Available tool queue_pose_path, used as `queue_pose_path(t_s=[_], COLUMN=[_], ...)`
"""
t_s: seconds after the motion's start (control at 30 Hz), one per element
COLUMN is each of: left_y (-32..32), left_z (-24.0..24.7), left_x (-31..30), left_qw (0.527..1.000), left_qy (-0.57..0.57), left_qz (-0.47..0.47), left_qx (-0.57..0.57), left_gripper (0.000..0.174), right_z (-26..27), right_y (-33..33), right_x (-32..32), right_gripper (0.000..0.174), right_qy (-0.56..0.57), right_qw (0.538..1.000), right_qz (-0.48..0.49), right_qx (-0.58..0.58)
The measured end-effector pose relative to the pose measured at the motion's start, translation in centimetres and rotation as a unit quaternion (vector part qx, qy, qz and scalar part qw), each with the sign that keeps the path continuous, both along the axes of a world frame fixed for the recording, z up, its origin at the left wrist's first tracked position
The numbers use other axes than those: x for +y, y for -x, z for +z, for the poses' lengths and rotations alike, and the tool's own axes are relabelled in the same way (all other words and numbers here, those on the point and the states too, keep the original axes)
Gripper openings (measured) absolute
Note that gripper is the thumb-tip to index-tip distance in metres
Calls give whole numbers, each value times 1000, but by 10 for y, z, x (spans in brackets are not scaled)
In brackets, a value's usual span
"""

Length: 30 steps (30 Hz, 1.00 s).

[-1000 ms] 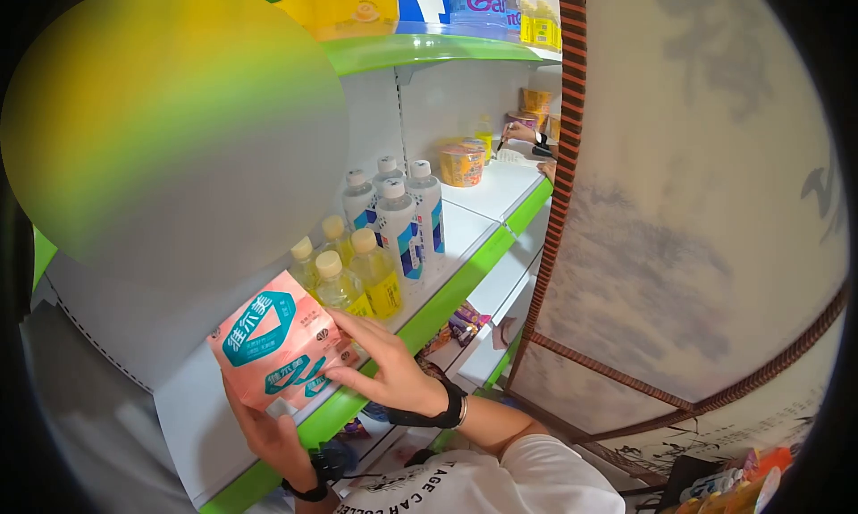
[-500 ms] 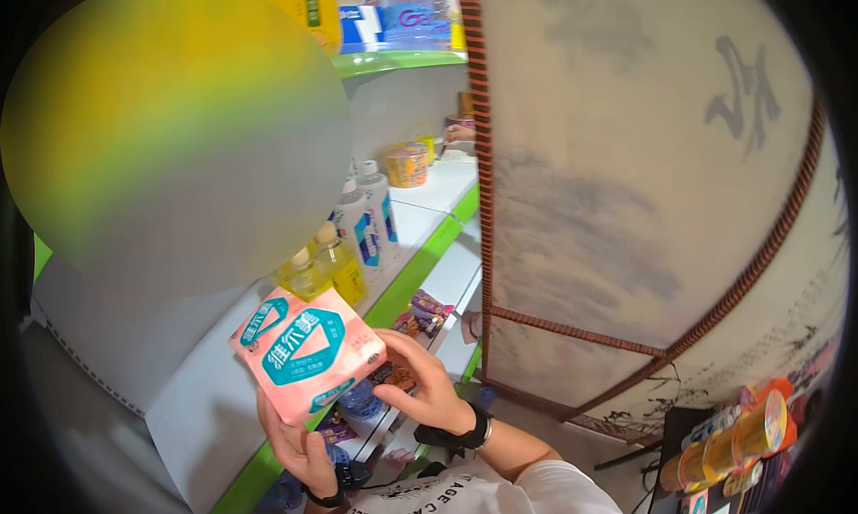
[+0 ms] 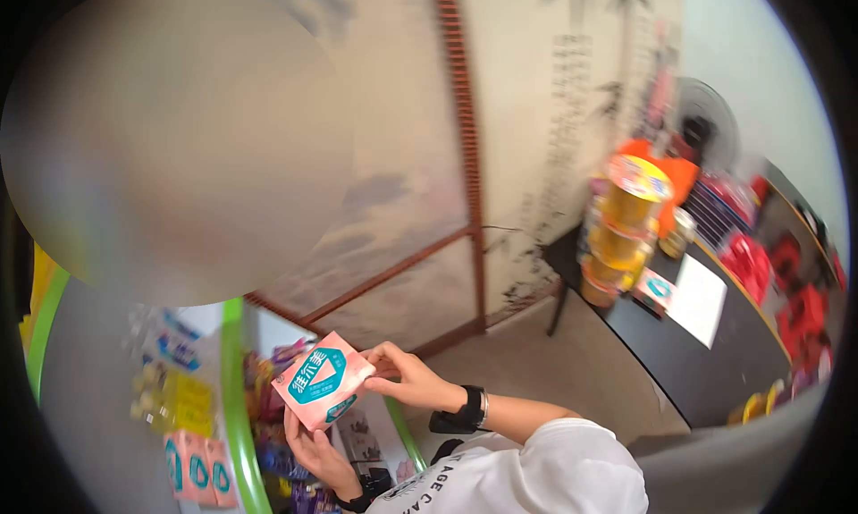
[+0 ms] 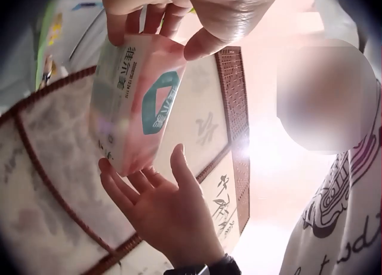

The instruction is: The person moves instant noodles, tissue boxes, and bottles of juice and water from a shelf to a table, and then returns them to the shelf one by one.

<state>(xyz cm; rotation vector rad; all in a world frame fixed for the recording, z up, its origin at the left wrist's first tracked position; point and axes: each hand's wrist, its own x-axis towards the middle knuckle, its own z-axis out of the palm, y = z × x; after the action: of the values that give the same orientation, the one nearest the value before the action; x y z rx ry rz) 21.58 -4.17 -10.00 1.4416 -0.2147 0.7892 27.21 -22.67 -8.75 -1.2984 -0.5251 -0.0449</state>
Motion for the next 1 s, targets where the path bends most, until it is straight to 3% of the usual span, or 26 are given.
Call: queue_pose_path(t_s=[0.03,0.07,0.27,0.33,0.53,0.67,0.8,1.0], left_y=[-6,-10,-32,-36,-7,4,10,8], left_z=[-4,22,0,-5,-22,-41,-72,-103], left_x=[-12,-57,-179,-225,-349,-418,-475,-531], left_qw=[999,997,974,952,881,822,795,741], left_qy=[20,12,-37,-26,-88,-122,-131,-169], left_qz=[-44,-40,-211,-274,-437,-531,-563,-615], left_qx=[6,71,77,133,158,168,186,210], left_gripper=[50,48,44,42,37,38,41,46], right_z=[-4,4,-11,-18,-47,-72,-95,-129], right_y=[5,-3,45,61,153,199,222,236], right_x=[-16,-62,-198,-245,-352,-401,-437,-469], right_gripper=[27,26,27,27,35,40,43,42], right_qy=[15,-1,63,70,74,64,93,24], right_qw=[999,999,974,958,904,864,814,791], right_qz=[-28,-10,-211,-249,-372,-443,-507,-539], right_qx=[-6,46,43,122,195,232,266,288])
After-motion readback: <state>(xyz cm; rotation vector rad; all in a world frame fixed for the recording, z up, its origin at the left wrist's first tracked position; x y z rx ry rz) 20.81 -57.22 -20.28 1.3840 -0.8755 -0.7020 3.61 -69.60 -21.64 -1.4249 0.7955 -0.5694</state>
